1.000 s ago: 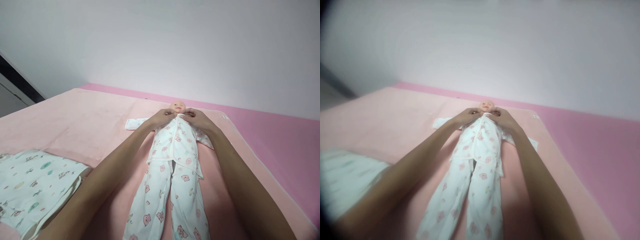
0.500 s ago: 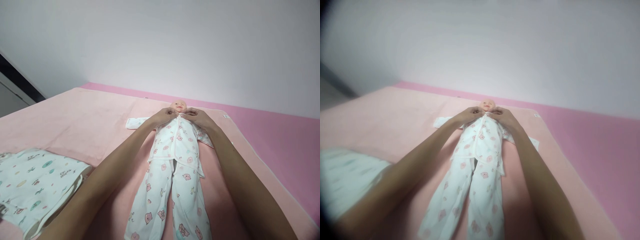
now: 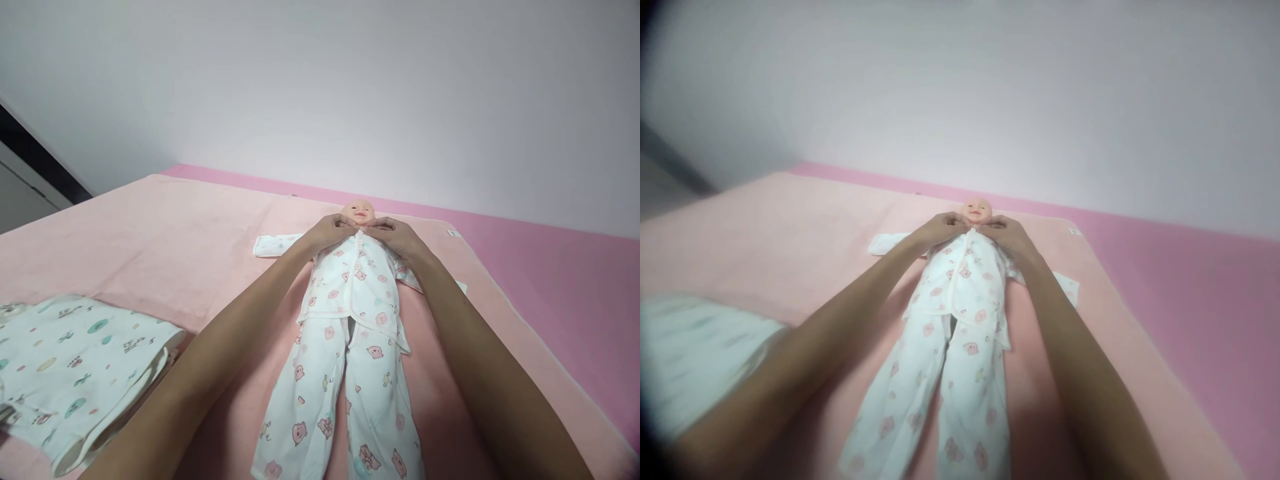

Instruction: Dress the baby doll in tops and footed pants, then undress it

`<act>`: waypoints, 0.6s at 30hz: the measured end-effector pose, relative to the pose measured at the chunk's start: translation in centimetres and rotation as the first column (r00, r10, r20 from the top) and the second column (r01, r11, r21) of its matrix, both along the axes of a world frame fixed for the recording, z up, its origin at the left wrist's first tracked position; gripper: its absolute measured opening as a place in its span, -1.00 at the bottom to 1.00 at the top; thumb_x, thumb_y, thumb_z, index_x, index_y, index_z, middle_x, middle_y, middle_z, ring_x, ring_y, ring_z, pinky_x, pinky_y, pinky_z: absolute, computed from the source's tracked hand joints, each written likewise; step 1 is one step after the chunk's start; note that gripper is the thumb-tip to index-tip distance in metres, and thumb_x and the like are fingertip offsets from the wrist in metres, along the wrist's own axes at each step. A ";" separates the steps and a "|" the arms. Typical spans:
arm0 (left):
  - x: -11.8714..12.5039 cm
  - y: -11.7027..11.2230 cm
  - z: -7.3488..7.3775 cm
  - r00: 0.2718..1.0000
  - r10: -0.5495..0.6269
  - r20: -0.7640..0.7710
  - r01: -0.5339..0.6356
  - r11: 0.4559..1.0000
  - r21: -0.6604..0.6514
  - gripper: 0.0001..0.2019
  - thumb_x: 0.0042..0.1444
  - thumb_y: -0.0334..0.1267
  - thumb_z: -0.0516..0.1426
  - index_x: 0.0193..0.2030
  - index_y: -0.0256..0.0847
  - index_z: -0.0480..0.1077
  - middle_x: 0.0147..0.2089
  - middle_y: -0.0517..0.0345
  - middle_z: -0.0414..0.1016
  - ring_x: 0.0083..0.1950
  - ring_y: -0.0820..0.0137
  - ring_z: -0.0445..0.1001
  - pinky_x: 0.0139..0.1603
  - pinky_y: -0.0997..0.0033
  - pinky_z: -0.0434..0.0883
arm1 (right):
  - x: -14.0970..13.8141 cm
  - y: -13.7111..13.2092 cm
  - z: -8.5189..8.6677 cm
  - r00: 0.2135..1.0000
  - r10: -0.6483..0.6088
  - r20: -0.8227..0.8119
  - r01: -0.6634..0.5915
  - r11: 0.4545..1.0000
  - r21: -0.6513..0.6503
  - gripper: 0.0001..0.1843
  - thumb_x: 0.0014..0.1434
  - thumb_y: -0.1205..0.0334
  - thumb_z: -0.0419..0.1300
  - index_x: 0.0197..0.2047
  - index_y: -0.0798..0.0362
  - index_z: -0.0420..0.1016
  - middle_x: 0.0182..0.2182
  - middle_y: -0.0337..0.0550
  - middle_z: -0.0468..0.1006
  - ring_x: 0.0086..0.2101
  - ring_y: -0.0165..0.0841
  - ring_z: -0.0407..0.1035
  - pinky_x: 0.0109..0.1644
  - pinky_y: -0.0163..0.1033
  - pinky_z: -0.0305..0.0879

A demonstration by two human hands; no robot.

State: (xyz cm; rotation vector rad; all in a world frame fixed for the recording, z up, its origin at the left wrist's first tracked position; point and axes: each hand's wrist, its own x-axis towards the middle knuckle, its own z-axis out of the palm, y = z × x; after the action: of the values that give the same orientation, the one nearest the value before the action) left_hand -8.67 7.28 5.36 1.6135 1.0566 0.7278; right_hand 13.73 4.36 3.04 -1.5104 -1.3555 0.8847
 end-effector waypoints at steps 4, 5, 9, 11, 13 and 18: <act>0.2 0.5 -0.8 0.999 0.014 0.044 -0.015 1.000 0.010 -0.70 0.10 -0.12 0.36 -0.06 -0.17 0.54 -0.08 0.03 0.63 -0.11 0.28 0.56 -0.10 0.36 0.43 | -1.0 -0.5 0.0 0.998 -0.038 0.043 0.036 0.998 0.047 -0.57 0.06 -0.09 0.51 -0.07 -0.06 0.67 -0.07 -0.08 0.72 -0.06 -0.15 0.57 0.05 -0.08 0.50; 0.3 0.6 -1.0 0.999 0.017 0.051 -0.017 1.000 0.004 -0.70 0.10 -0.11 0.36 -0.08 -0.18 0.53 -0.09 0.04 0.63 -0.11 0.28 0.56 -0.10 0.36 0.43 | -1.3 -0.6 0.0 0.997 -0.049 0.063 0.046 0.997 0.057 -0.58 0.07 -0.08 0.49 -0.07 -0.05 0.67 -0.08 -0.08 0.71 -0.07 -0.16 0.56 0.06 -0.08 0.48; 0.3 1.0 -1.4 0.998 0.031 0.049 -0.028 0.998 -0.048 -0.66 0.03 -0.06 0.43 -0.16 -0.18 0.53 -0.14 0.03 0.66 -0.09 0.26 0.58 -0.05 0.35 0.45 | -1.9 -1.0 0.6 0.997 -0.064 0.052 0.063 0.998 0.032 -0.57 0.04 -0.02 0.47 -0.06 -0.01 0.65 -0.07 -0.07 0.70 -0.06 -0.18 0.56 0.06 -0.10 0.46; 0.1 0.9 -1.1 0.998 0.035 0.053 -0.031 0.997 -0.076 -0.63 -0.02 -0.04 0.46 -0.17 -0.18 0.53 -0.14 0.02 0.67 -0.06 0.23 0.59 -0.02 0.33 0.46 | -2.1 -1.1 1.0 0.998 -0.061 0.000 0.061 0.998 0.006 -0.57 0.00 0.01 0.49 -0.08 -0.01 0.64 -0.07 -0.08 0.70 -0.07 -0.20 0.56 0.05 -0.14 0.47; -0.1 0.6 -0.6 0.997 0.015 0.072 -0.007 0.995 -0.103 -0.61 -0.02 -0.04 0.47 -0.16 -0.19 0.53 -0.13 0.00 0.68 -0.06 0.22 0.60 -0.01 0.32 0.47 | -2.3 -1.4 1.3 0.996 -0.081 -0.027 0.081 0.997 0.005 -0.56 -0.04 0.03 0.51 -0.11 -0.01 0.62 -0.07 -0.08 0.70 -0.08 -0.22 0.56 0.03 -0.17 0.47; -0.3 -0.7 0.0 0.994 -0.008 0.108 0.016 0.997 -0.073 -0.61 0.03 -0.05 0.44 -0.09 -0.22 0.54 -0.02 -0.06 0.66 0.00 0.23 0.58 0.02 0.32 0.46 | -3.5 -3.4 1.5 0.973 -0.232 0.007 0.231 0.970 0.079 -0.46 -0.06 -0.04 0.52 -0.06 -0.02 0.53 0.09 -0.05 0.63 0.00 -0.21 0.51 0.07 -0.16 0.46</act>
State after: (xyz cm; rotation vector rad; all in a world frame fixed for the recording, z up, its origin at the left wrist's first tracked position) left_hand -8.99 6.55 5.34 1.4999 0.9847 0.7507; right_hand 10.27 0.96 4.56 -1.5809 -1.1818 0.6668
